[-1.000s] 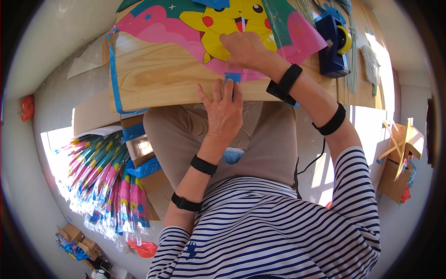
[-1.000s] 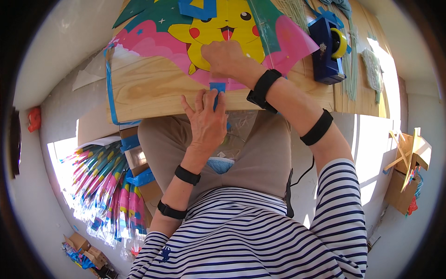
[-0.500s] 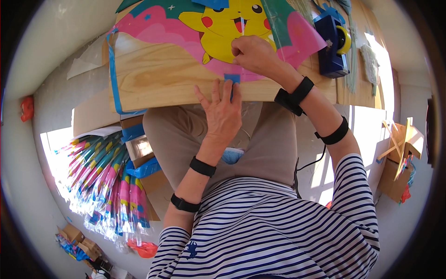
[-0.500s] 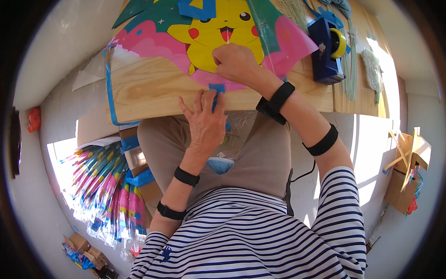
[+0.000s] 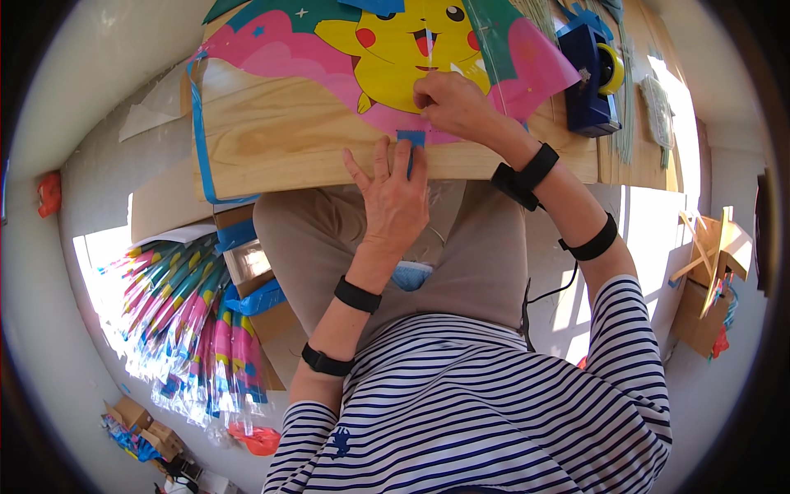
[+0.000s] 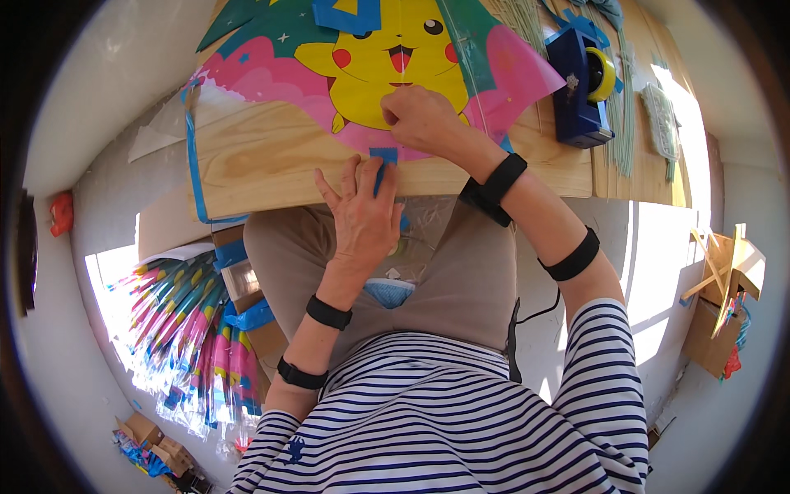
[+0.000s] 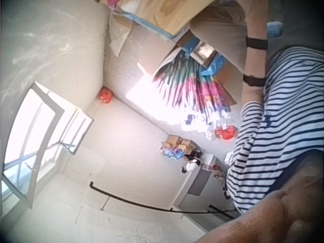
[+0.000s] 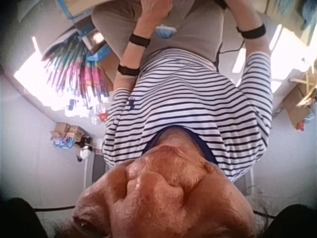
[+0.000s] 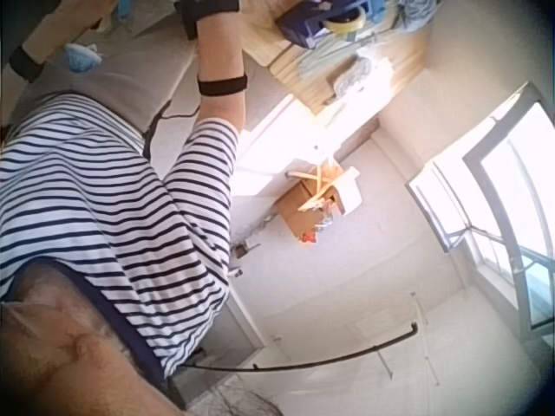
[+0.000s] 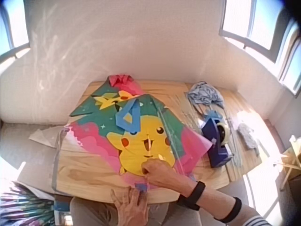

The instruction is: Manually assembling a plastic kite by taping its structural components.

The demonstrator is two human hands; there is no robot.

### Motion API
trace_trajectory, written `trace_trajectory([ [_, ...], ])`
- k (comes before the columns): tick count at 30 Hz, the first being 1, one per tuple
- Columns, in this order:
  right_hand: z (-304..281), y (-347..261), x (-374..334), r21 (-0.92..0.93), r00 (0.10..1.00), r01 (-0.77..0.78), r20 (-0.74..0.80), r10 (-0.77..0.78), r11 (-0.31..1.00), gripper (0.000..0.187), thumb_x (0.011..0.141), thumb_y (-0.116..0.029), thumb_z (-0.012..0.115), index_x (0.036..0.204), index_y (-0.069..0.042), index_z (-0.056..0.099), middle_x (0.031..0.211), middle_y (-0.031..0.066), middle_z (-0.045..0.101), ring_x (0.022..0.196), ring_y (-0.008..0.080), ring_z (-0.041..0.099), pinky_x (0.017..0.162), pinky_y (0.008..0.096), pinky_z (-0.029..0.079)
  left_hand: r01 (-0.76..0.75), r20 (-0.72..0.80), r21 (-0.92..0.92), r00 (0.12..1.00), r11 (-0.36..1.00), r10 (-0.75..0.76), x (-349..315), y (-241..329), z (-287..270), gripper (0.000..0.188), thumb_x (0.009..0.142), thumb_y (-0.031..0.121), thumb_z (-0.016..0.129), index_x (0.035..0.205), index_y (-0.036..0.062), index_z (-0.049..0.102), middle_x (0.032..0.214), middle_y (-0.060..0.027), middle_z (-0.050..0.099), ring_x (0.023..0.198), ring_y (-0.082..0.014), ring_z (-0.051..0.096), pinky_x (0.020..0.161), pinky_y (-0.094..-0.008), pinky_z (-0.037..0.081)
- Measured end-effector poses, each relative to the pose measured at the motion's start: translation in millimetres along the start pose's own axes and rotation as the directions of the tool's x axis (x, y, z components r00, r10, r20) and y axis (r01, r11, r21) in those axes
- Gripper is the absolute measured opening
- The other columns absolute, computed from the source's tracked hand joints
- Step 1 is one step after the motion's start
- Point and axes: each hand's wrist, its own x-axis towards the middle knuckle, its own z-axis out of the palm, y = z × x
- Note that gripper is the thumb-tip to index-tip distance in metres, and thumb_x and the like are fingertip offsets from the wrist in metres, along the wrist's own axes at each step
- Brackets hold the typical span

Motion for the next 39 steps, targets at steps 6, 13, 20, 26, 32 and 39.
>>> trace_trajectory([
  [6,0.4,-1.2,-16.2,0.029,0.998,0.041,0.041,-0.042,0.999,0.013,0.072,-0.008,0.065,0.082,0.0,0.067,0.082,0.0162,0.068,0.081,0.0346,0.066,0.071,0.0434,0.051,0.016,0.033,-0.025,0.999,1.0,-0.015,2.9,2.3,-5.1,0.055,0.075,0.019,0.076,0.125,0.0067,0.059,0.131,-0.012,0.05,0.132,-0.0372,0.043,0.108,-0.0772,0.013],
  [13,11.1,1.2,-16.1,0.006,1.0,0.026,0.0,-0.026,1.0,0.012,0.071,-0.009,0.069,0.08,-0.001,0.067,0.08,0.0166,0.067,0.081,0.037,0.065,0.07,0.0463,0.05,0.024,0.037,-0.009,0.999,1.0,-0.024,4.1,2.9,-5.1,0.056,0.075,0.019,0.076,0.126,0.0055,0.059,0.131,-0.0125,0.052,0.132,-0.0362,0.043,0.109,-0.0762,0.011],
  [20,12.9,1.8,-14.6,-0.015,1.0,0.027,-0.01,-0.027,1.0,0.012,0.071,-0.009,0.07,0.078,-0.001,0.066,0.079,0.0177,0.067,0.08,0.0383,0.065,0.069,0.0473,0.049,0.031,0.027,-0.007,0.999,1.0,-0.03,3.3,4.2,-4.9,0.059,0.075,0.02,0.077,0.129,0.0045,0.058,0.133,-0.0125,0.052,0.133,-0.0358,0.043,0.11,-0.0752,0.011],
  [26,13.9,4.2,-13.6,-0.001,1.0,0.032,0.001,-0.032,1.0,0.011,0.071,-0.008,0.07,0.078,0.0,0.066,0.079,0.0175,0.067,0.079,0.0383,0.065,0.068,0.0471,0.049,0.048,0.032,-0.003,0.998,0.999,-0.048,-0.7,1.1,-1.8,0.061,0.074,0.019,0.077,0.13,0.0038,0.057,0.137,-0.0127,0.048,0.135,-0.0342,0.041,0.11,-0.0754,0.011],
  [32,15.6,4.9,-13.5,0.003,0.999,0.031,-0.025,-0.031,1.0,0.011,0.071,-0.008,0.07,0.078,0.0,0.066,0.078,0.0176,0.067,0.079,0.0383,0.064,0.068,0.0471,0.049,0.019,0.031,-0.026,0.999,0.999,-0.018,1.1,2.5,-1.8,0.065,0.074,0.018,0.076,0.134,0.001,0.055,0.142,-0.0107,0.047,0.138,-0.0296,0.041,0.11,-0.0762,0.009],
  [39,16.1,4.8,-13.5,-0.012,0.998,0.045,-0.034,-0.046,0.999,0.011,0.071,-0.008,0.069,0.078,-0.001,0.066,0.078,0.0172,0.067,0.08,0.038,0.065,0.067,0.047,0.049,0.005,0.049,-0.022,0.999,1.0,-0.004,0.3,1.5,2.3,0.069,0.076,0.018,0.076,0.138,0.0018,0.052,0.143,-0.01,0.047,0.138,-0.0284,0.043,0.11,-0.0772,0.008],
])
